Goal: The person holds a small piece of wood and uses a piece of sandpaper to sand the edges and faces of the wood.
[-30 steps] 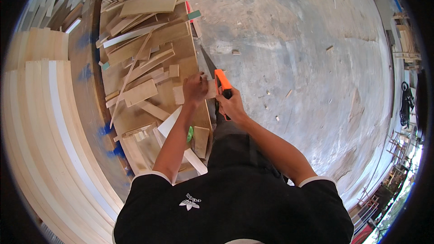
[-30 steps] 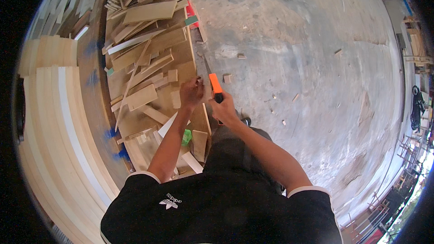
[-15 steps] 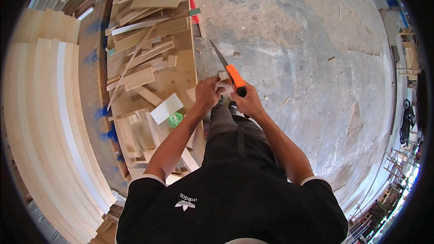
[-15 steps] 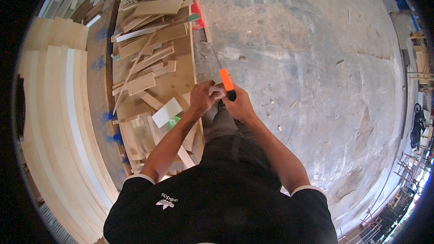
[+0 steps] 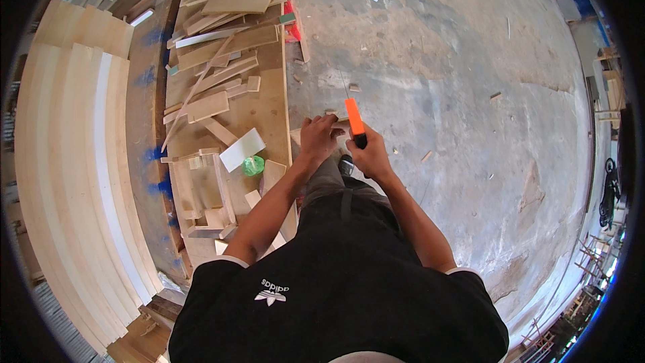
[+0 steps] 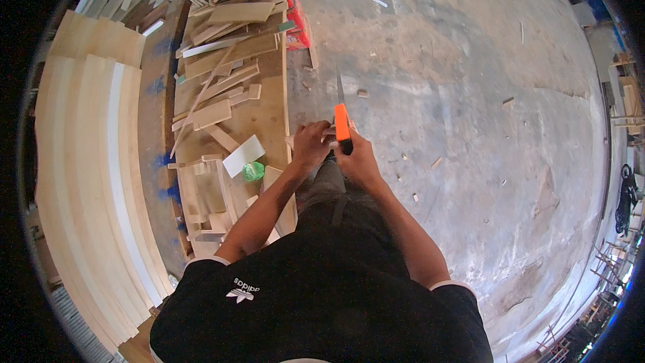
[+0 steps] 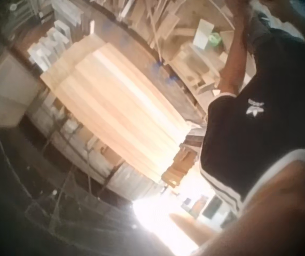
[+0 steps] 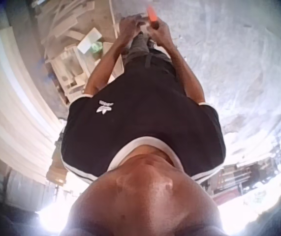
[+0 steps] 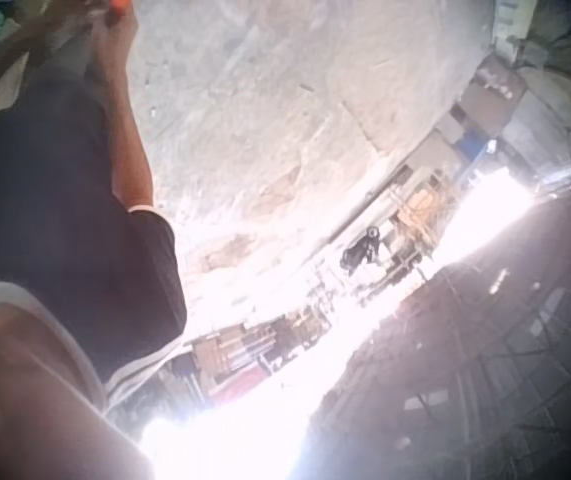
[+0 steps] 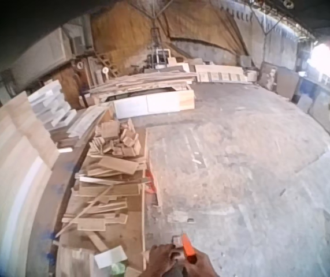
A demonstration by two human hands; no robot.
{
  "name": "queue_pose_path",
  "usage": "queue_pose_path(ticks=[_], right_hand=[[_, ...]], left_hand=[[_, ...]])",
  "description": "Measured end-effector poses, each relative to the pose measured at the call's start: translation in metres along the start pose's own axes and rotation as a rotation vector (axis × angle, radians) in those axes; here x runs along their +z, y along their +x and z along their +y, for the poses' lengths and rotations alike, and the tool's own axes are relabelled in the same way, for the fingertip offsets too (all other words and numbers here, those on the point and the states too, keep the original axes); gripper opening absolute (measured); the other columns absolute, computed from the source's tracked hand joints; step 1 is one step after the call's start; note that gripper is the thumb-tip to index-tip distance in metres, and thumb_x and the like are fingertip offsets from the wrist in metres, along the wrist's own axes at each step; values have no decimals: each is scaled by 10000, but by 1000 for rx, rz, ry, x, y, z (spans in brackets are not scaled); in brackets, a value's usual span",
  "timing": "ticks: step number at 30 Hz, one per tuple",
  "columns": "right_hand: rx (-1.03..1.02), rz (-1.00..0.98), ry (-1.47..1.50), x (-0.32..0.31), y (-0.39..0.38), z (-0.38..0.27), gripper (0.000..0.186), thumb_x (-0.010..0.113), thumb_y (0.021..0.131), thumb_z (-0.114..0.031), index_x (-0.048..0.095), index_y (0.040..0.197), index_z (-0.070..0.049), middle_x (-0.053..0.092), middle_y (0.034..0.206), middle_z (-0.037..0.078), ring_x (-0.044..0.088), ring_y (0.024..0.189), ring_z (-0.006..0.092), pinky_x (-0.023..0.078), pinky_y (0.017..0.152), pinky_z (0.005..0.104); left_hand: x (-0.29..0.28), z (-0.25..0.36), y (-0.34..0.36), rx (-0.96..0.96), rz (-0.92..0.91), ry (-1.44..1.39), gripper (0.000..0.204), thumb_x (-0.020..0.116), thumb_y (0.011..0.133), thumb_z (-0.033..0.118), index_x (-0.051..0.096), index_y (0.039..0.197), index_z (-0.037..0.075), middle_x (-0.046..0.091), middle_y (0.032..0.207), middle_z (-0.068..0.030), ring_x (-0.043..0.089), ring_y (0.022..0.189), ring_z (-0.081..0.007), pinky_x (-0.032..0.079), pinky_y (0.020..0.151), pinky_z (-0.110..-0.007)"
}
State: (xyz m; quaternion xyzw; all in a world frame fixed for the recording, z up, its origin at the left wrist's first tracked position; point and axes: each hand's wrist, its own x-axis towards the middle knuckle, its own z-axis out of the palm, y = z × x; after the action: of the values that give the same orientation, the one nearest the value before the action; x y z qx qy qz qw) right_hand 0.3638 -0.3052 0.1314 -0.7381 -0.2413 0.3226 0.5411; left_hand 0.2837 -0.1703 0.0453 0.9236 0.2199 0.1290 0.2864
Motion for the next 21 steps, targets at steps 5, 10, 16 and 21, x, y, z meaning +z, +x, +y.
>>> queue_pose_path(ticks=[5,10,16,21], right_hand=[[-110,-105,-116,-37,-5,9,158,633,822,-24,586,966,21,475,692,61,430,667,119,421,626,297],[-265,-130,-40,-43,-27,21,131,640,815,2,557,916,15,461,711,46,418,684,120,416,645,289],[-198,-182,-17,-31,-44,6,129,651,816,4,547,893,9,468,705,48,443,680,116,428,656,276],[-187,-156,14,-34,-52,14,102,653,837,-13,557,871,-2,510,705,43,473,663,123,432,631,287]], left_hand=[[25,-36,12,-164,-312,-450,311,746,797,287,677,937,18,717,876,-92,670,809,-282,499,736,-428],[-11,-47,33,-307,-733,-620,492,790,807,350,703,1126,-16,702,959,-41,603,844,-135,482,802,-317],[-21,-65,25,-353,-778,-636,440,818,786,345,728,1046,2,668,893,-16,568,826,-115,455,747,-291],[-35,-41,29,-413,-852,-687,421,817,787,387,720,965,18,635,859,5,554,791,-85,445,685,-277]])
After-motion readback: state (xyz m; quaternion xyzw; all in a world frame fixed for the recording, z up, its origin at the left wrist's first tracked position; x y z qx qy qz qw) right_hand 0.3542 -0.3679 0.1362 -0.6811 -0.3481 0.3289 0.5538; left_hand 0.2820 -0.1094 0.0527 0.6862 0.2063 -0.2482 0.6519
